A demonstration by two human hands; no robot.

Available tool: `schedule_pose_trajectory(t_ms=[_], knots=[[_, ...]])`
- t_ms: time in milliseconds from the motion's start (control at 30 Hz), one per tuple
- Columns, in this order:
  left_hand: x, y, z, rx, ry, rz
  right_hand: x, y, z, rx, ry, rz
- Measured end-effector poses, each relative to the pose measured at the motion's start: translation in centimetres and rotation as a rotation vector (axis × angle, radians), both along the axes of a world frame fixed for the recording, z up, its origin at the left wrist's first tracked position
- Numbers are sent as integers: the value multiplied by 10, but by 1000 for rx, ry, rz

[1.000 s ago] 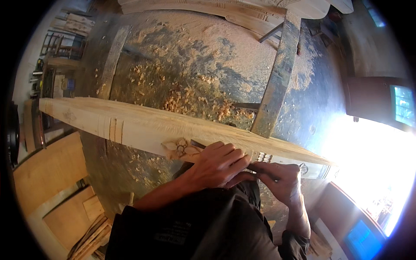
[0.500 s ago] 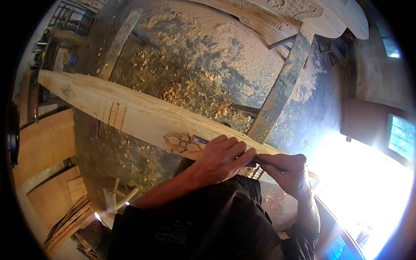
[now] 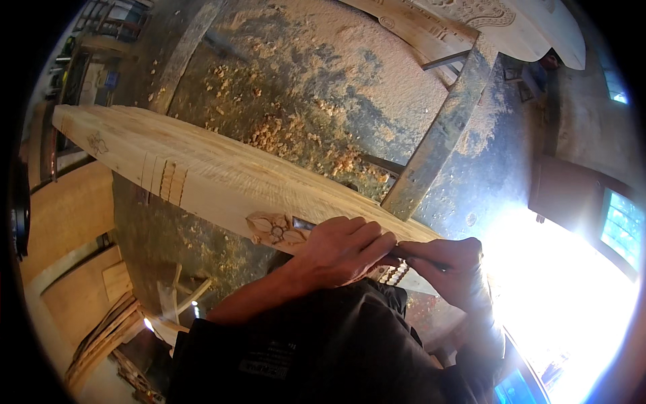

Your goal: The person carves a floral pattern into a wooden beam using a chisel. They hold the tool with both hands, pushing it along the wood to remove shavings and refine the design.

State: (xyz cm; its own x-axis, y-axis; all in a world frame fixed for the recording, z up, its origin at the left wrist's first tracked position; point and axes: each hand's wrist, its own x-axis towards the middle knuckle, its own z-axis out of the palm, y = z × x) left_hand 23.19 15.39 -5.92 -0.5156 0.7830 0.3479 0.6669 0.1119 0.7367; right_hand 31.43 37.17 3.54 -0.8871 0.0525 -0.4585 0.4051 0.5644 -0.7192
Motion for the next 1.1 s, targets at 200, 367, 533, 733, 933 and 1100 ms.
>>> schedule_pose_trajectory(t_ms=[200,367,533,733,933,1100], knots=[[-3,4,2,52,-32,75,-27,6,13,0,-121,76],[-4,4,2,62,-31,128,-38,9,10,-14,-128,115],[-6,8,1,76,-47,160,-46,15,9,-24,-127,137],[-3,7,-3,54,-52,206,-59,19,3,-33,-187,167],[-6,8,-1,65,-7,213,-55,11,4,-11,-119,146],[3,-5,2,65,264,216,-40,0,20,140,89,339]])
